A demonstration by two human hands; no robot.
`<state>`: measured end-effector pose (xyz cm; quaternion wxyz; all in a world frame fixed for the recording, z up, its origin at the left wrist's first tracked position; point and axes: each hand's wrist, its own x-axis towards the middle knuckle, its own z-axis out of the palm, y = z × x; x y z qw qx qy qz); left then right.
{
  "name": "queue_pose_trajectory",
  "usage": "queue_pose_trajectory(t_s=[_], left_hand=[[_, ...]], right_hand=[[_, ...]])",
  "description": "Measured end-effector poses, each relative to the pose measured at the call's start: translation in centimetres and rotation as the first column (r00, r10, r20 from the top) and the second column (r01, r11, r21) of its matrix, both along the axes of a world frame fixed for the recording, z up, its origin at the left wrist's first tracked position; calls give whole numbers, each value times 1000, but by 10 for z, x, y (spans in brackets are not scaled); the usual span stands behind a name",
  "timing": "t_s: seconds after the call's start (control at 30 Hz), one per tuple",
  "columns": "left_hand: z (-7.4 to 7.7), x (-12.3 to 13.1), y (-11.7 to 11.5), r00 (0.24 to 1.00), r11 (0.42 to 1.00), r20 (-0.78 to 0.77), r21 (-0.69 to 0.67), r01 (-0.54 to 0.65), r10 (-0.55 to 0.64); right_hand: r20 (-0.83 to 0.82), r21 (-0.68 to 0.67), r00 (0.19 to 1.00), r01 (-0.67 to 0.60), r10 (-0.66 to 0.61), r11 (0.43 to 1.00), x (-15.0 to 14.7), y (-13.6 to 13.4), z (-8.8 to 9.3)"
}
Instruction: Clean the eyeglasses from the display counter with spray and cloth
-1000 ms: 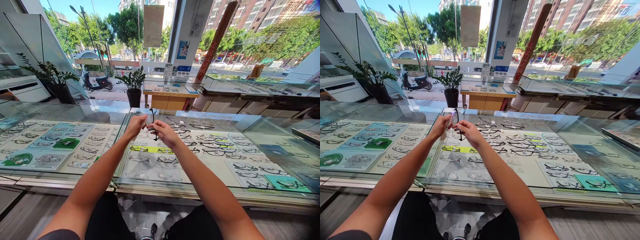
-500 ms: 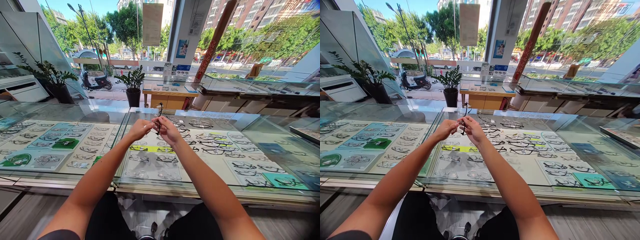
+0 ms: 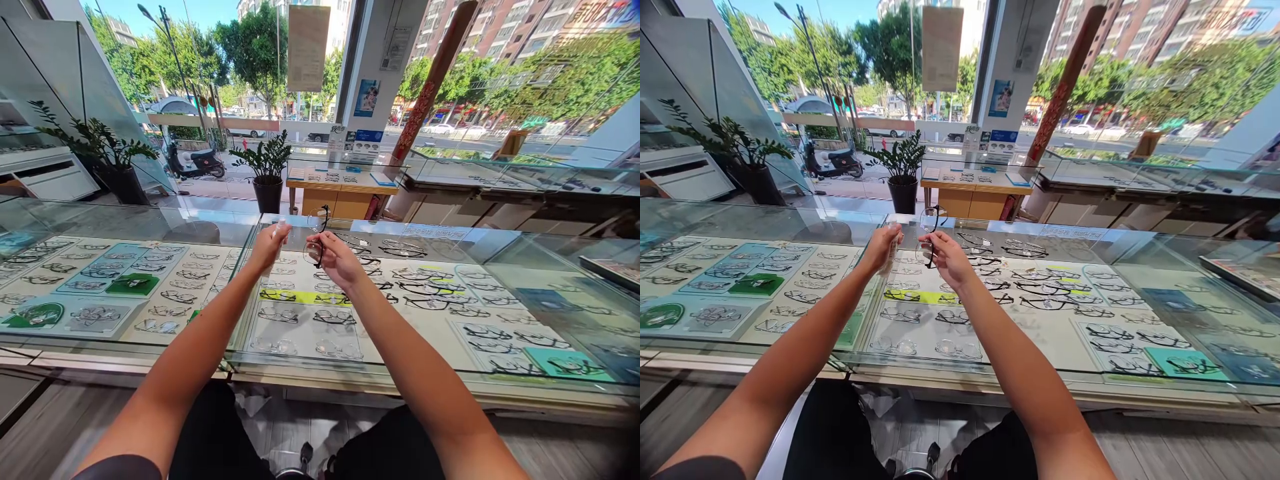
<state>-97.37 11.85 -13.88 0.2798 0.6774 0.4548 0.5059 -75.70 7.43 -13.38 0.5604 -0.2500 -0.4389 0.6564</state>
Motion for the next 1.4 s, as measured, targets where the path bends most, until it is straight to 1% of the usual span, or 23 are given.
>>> queue_pose_trajectory(t_s=[0.1, 0.23, 0.3, 0.43, 0.6, 0.73, 0.93, 1.2, 1.3, 1.4], left_hand=[[-4, -10, 12, 995, 995, -10, 22, -98, 98], [-8, -14, 21, 982, 984, -76, -26, -175, 173], [-11, -15, 22, 979, 983, -105, -35, -181, 176], [-17, -16, 23, 976, 990, -175, -25, -139, 132], [-24, -15, 23, 957, 983, -240, -52, -178, 161], [-30, -13, 23, 952, 983, -270, -68, -170, 146], [-38, -12, 28, 957, 984, -265, -101, -148, 116], [-40, -11, 30, 955, 979, -269, -125, -160, 122], [-37, -10, 30, 967, 970, -193, -146, -195, 166], [-28, -14, 30, 960, 950, -115, -155, -269, 253]], right_hand=[[6, -4, 1000, -3, 3, 1000, 1, 0, 0], [17, -8, 1000, -4, 4, 1000, 1, 0, 0], [7, -18, 1000, -2, 2, 1000, 0, 0, 0], [5, -24, 1000, 2, -2, 1000, 1, 1, 0], [14, -21, 1000, -9, 10, 1000, 1, 2, 0], [29, -16, 1000, -12, 13, 1000, 0, 1, 1], [31, -9, 999, -6, 6, 1000, 0, 2, -1], [40, -8, 999, -11, 11, 1000, 1, 2, -1], [53, -11, 999, -6, 7, 1000, 2, 2, -1], [53, -11, 999, -3, 3, 1000, 2, 3, 0]])
